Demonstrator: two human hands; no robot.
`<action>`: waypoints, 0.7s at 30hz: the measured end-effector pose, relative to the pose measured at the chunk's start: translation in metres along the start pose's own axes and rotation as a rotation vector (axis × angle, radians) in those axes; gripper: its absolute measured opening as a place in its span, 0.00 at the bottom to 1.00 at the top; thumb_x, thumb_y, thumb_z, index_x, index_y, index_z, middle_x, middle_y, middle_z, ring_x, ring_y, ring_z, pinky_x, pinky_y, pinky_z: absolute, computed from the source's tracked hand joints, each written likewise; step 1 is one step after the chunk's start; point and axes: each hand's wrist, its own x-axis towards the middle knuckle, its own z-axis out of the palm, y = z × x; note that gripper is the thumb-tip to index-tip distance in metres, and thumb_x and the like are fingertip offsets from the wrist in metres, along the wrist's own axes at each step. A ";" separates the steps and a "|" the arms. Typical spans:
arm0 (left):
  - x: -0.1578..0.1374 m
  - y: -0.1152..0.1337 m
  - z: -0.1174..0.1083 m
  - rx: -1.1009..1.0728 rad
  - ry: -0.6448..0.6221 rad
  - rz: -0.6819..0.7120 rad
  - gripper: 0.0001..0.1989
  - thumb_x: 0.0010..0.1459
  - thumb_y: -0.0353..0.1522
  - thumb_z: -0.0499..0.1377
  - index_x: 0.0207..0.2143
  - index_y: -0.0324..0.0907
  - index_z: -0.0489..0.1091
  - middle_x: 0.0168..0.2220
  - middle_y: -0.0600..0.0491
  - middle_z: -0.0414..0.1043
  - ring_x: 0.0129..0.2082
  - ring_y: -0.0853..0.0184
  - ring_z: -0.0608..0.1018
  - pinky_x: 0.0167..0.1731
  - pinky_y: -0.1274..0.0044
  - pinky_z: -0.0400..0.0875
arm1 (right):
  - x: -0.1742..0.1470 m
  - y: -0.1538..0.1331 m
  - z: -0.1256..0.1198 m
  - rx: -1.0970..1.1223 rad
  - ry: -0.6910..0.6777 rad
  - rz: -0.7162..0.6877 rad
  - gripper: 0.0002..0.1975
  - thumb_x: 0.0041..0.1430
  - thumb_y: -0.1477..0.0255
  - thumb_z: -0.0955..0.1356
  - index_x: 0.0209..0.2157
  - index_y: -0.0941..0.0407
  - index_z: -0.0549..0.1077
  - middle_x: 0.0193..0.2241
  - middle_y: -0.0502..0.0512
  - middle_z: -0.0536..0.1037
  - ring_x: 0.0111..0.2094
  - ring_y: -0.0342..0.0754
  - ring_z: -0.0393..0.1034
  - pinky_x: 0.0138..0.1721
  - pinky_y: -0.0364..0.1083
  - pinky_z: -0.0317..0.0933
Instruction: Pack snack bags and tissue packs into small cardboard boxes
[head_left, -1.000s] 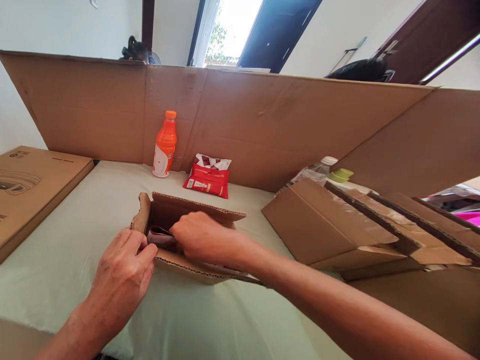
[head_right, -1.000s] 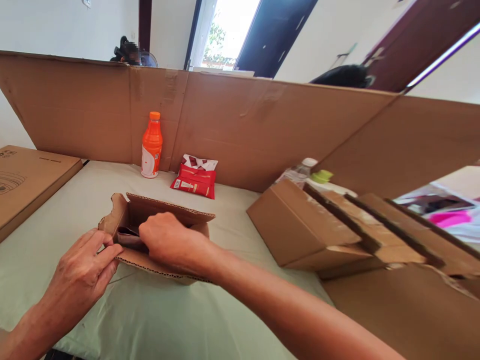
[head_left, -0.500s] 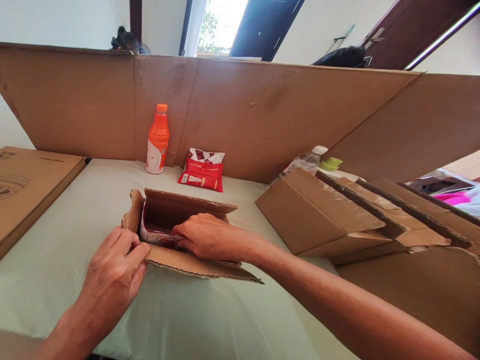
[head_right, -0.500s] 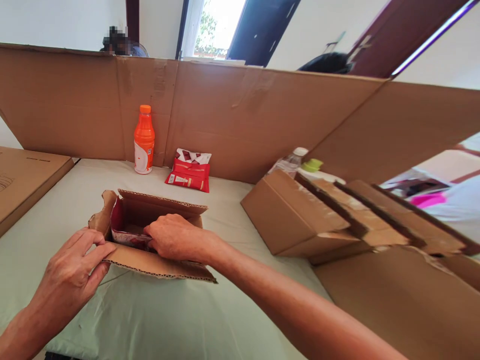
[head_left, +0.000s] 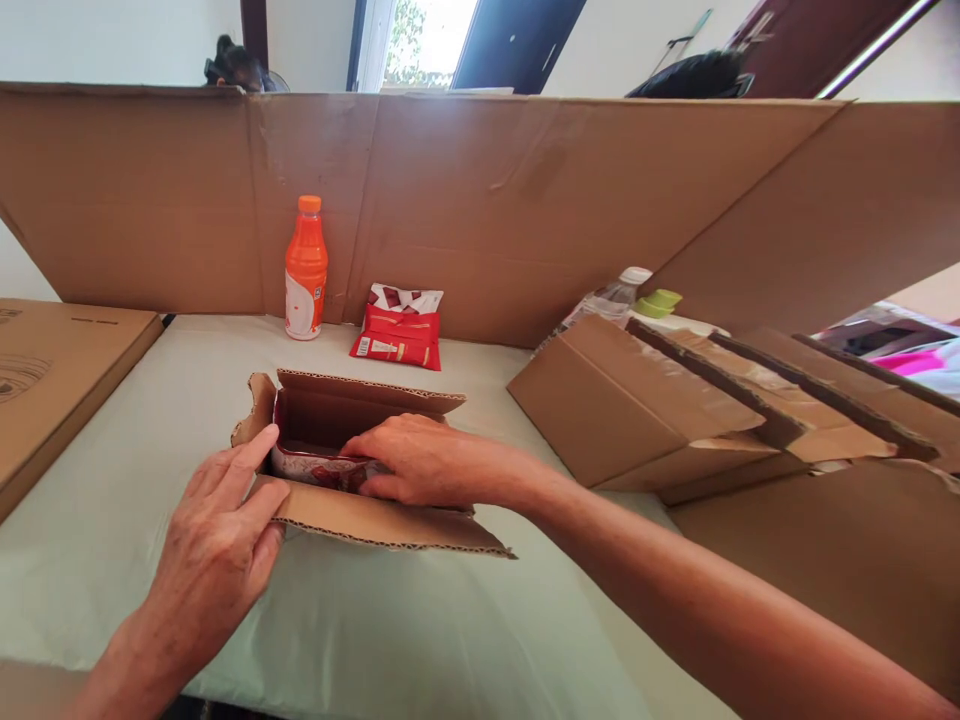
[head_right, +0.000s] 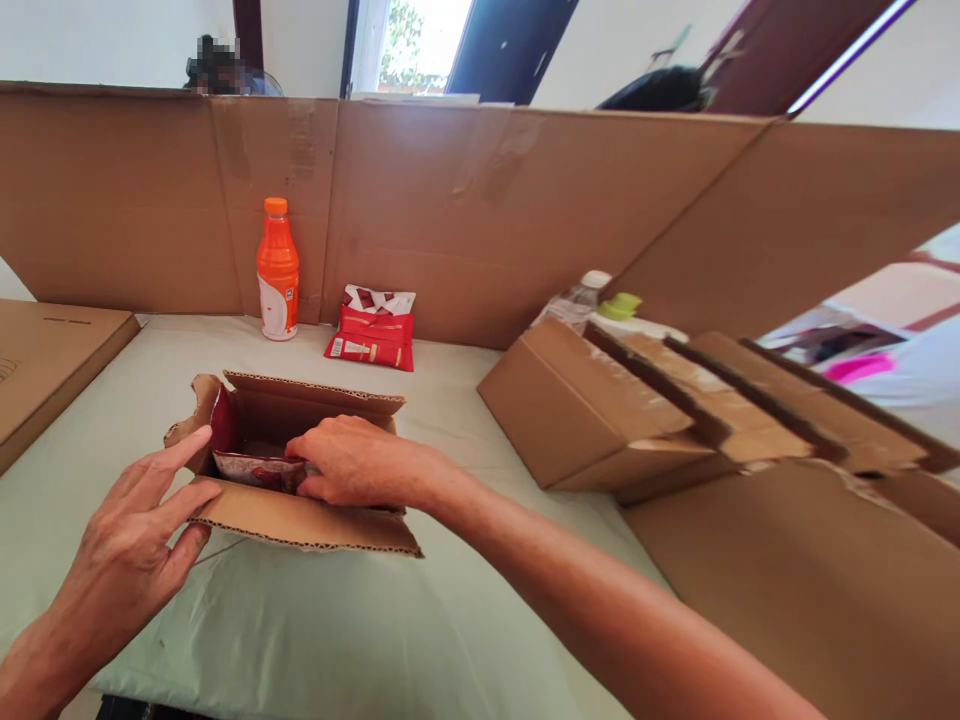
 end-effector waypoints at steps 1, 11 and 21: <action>0.000 0.000 -0.001 0.003 -0.013 0.011 0.13 0.57 0.18 0.53 0.38 0.39 0.73 0.63 0.40 0.65 0.51 0.50 0.74 0.47 0.57 0.74 | -0.003 0.001 -0.002 0.000 0.001 0.007 0.12 0.61 0.73 0.67 0.45 0.54 0.79 0.41 0.56 0.83 0.42 0.52 0.75 0.33 0.45 0.54; 0.008 0.000 -0.002 0.025 -0.008 0.084 0.11 0.58 0.18 0.54 0.36 0.39 0.72 0.60 0.39 0.70 0.49 0.51 0.75 0.46 0.56 0.73 | -0.009 0.004 0.010 0.003 0.058 0.006 0.14 0.62 0.82 0.63 0.32 0.57 0.80 0.32 0.54 0.83 0.31 0.45 0.70 0.30 0.44 0.49; 0.008 -0.001 0.001 0.025 -0.010 0.077 0.12 0.57 0.18 0.54 0.37 0.39 0.71 0.60 0.41 0.72 0.48 0.52 0.77 0.46 0.58 0.73 | -0.005 0.013 0.027 0.032 0.122 -0.105 0.18 0.58 0.85 0.64 0.37 0.54 0.83 0.34 0.54 0.83 0.33 0.46 0.73 0.32 0.44 0.53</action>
